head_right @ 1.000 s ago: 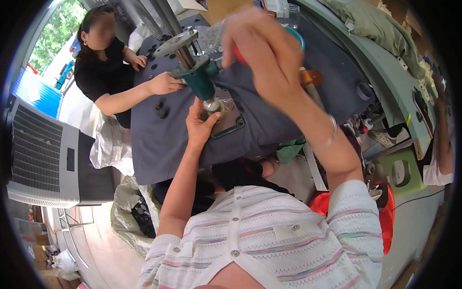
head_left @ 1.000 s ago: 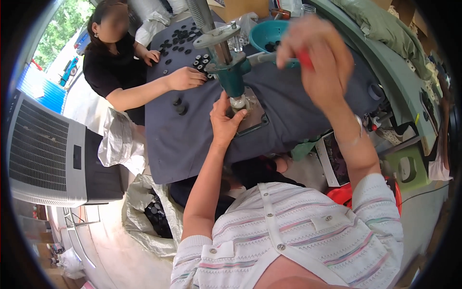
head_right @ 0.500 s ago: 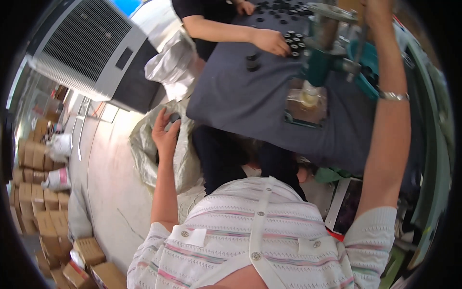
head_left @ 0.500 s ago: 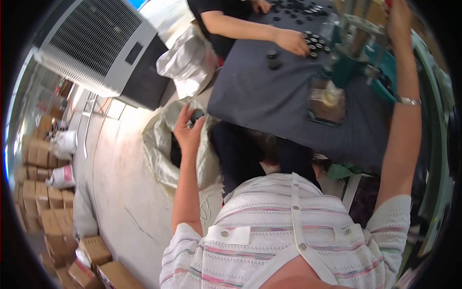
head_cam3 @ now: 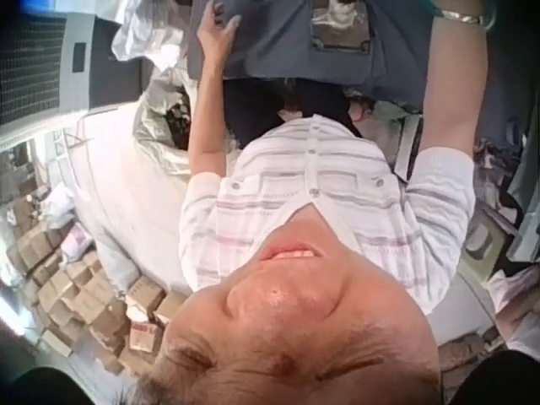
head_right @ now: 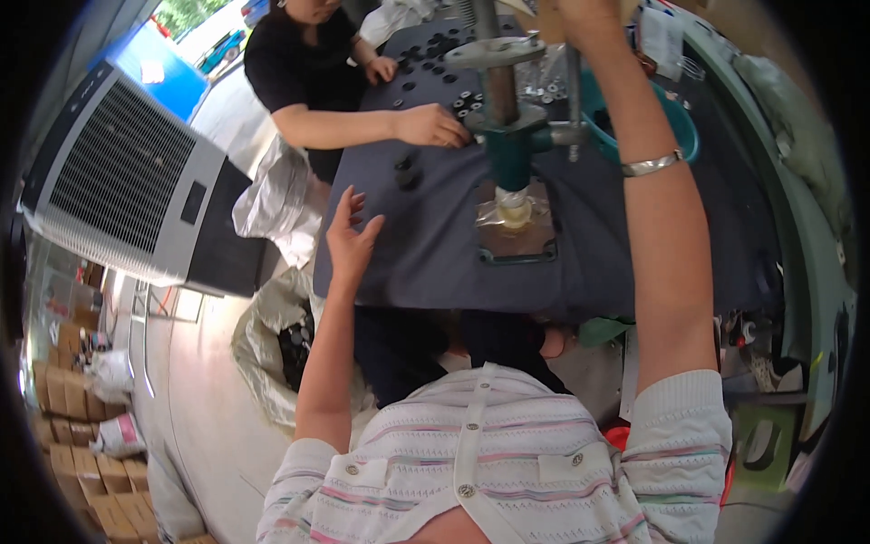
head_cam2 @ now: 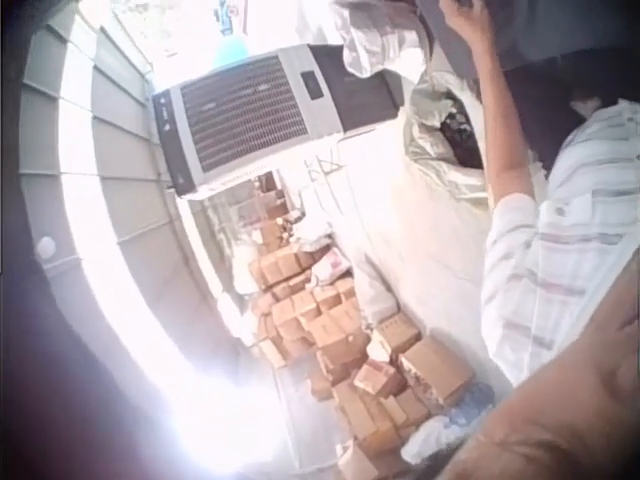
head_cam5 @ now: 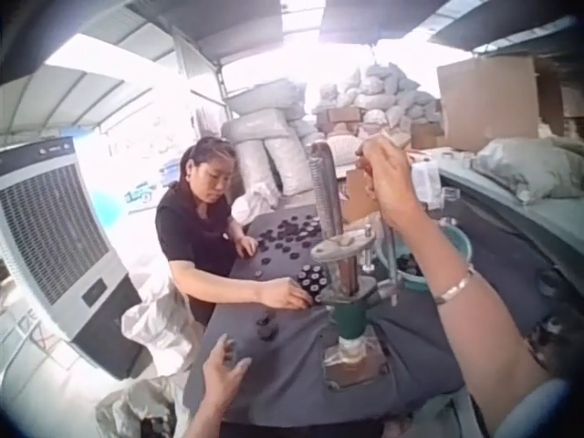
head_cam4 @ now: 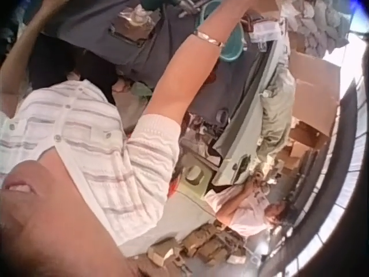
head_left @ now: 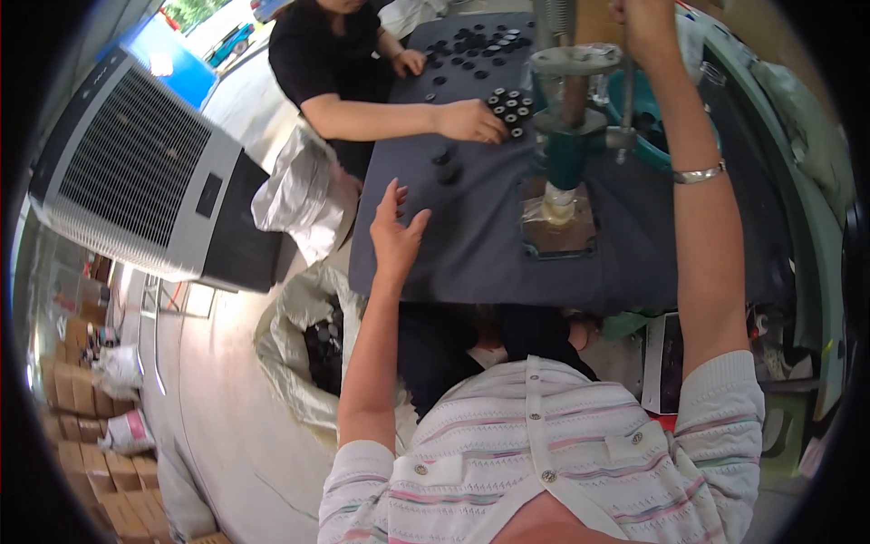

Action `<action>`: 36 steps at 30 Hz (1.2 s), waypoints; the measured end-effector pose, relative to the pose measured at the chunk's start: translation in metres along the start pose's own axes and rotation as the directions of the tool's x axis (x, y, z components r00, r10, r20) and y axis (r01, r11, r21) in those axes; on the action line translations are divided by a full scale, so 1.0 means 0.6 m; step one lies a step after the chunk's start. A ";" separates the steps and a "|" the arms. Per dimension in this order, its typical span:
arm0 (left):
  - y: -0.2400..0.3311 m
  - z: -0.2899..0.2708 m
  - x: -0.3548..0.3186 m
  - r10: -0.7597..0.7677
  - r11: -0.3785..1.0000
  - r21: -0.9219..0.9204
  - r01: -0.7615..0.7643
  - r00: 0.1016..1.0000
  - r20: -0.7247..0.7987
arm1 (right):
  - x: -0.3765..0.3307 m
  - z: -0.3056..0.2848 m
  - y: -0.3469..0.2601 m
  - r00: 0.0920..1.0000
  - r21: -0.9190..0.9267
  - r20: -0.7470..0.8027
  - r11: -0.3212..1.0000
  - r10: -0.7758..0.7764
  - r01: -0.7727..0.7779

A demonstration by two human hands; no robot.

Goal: The person places circular pieces onto a press machine by hand, operates the lever to press them, and sorts the pressed parts on the table.

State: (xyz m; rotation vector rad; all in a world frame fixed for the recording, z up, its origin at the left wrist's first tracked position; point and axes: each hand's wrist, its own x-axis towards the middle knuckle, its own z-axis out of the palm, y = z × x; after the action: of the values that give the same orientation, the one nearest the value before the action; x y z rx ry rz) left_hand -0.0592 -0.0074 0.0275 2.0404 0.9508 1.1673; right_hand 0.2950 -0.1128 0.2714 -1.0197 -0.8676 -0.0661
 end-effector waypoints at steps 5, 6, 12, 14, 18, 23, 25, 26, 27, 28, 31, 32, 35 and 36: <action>-0.025 0.090 0.077 0.014 0.985 0.172 -0.030 0.995 0.095 | -0.003 -0.004 -0.018 0.997 -0.002 0.061 0.999 -0.048 0.048; -0.019 0.103 0.085 0.008 0.970 0.241 -0.031 0.995 0.098 | -0.002 -0.007 -0.017 0.998 -0.014 0.052 0.999 -0.042 0.043; -0.032 0.124 0.097 0.006 0.937 0.349 -0.029 0.998 0.067 | -0.020 0.002 -0.038 0.999 0.022 0.042 1.000 0.019 -0.020; -0.031 0.124 0.097 -0.012 0.935 0.353 -0.018 0.997 0.080 | 0.005 -0.004 0.005 0.991 -0.028 0.040 0.991 -0.126 0.127; -0.031 0.126 0.093 0.023 0.963 0.267 -0.034 0.999 0.045 | 0.015 -0.009 0.011 0.964 -0.058 0.046 0.963 -0.262 0.265; -0.017 0.125 0.074 0.021 0.996 0.087 -0.020 1.000 -0.010 | 0.000 0.001 -0.001 0.972 -0.247 0.052 0.941 -0.228 0.234; -0.015 0.123 0.062 0.099 0.988 0.118 -0.096 0.995 -0.018 | -0.001 -0.002 -0.008 0.958 -0.392 0.038 0.878 -0.285 0.277; -0.017 0.122 0.056 0.097 0.988 0.120 -0.094 0.995 -0.016 | 0.000 -0.006 -0.003 0.960 -0.294 0.026 0.916 -0.278 0.274; -0.019 0.126 0.060 0.082 0.991 0.105 -0.079 0.996 -0.026 | 0.006 -0.007 -0.003 0.959 -0.189 0.017 0.941 -0.282 0.280; -0.022 0.129 0.065 0.068 0.994 0.090 -0.065 0.997 -0.036 | 0.009 -0.010 -0.002 0.957 -0.185 0.017 0.939 -0.291 0.289; -0.043 0.125 0.072 0.007 1.000 0.004 -0.007 0.996 -0.088 | 0.006 -0.007 -0.004 0.963 -0.159 0.020 0.950 -0.267 0.267; -0.052 0.122 0.074 0.007 1.000 0.007 -0.007 0.996 -0.088 | 0.003 -0.006 -0.005 0.960 -0.205 0.019 0.939 -0.279 0.277; -0.056 0.119 0.076 0.005 1.000 0.012 -0.004 0.995 -0.098 | -0.004 -0.003 -0.013 0.956 -0.249 0.021 0.925 -0.292 0.288; -0.037 0.121 0.075 0.004 0.994 0.112 0.001 0.999 -0.043 | -0.005 -0.007 -0.013 0.955 -0.252 0.021 0.922 -0.297 0.293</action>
State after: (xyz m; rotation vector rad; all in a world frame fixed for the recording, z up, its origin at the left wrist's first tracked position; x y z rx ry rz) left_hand 0.0152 0.0313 -0.0004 2.1119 1.0575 1.1877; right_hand 0.2923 -0.1217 0.2742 -1.1160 -1.0095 -0.4516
